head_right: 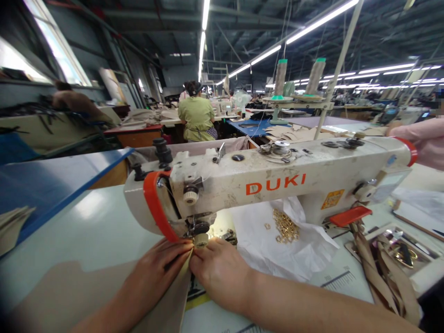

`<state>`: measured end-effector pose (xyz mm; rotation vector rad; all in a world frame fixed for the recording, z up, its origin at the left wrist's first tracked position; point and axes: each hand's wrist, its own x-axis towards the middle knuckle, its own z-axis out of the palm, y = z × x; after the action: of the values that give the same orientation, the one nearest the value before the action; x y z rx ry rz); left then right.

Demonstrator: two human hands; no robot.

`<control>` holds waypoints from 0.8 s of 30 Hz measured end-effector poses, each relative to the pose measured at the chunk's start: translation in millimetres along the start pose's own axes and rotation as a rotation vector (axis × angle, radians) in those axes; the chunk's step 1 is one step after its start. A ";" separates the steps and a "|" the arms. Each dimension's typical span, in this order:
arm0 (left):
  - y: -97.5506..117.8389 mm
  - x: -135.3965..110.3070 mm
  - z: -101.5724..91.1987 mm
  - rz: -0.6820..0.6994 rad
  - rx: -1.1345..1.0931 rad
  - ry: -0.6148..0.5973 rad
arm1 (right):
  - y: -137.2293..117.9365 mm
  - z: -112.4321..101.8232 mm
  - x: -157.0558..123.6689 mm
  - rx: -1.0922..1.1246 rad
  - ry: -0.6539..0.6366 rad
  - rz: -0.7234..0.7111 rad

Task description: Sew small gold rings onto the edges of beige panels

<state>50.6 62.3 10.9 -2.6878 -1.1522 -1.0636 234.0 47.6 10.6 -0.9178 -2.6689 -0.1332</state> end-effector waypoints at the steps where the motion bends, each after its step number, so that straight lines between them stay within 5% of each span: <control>1: -0.2 -0.2 0.0 -0.002 0.004 -0.001 | -0.1 0.1 0.0 -0.003 0.001 0.005; 14: 5.0 -11.8 -7.4 0.037 0.122 -0.128 | -6.2 -3.2 -4.2 0.019 0.059 0.005; 24: 0.6 -18.3 -3.4 0.077 0.166 -0.218 | -5.8 -8.0 -5.7 0.023 -0.018 -0.046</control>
<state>40.0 49.4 2.6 -2.7412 -1.0994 -0.6460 236.8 38.2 16.3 -0.8554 -2.7028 -0.1048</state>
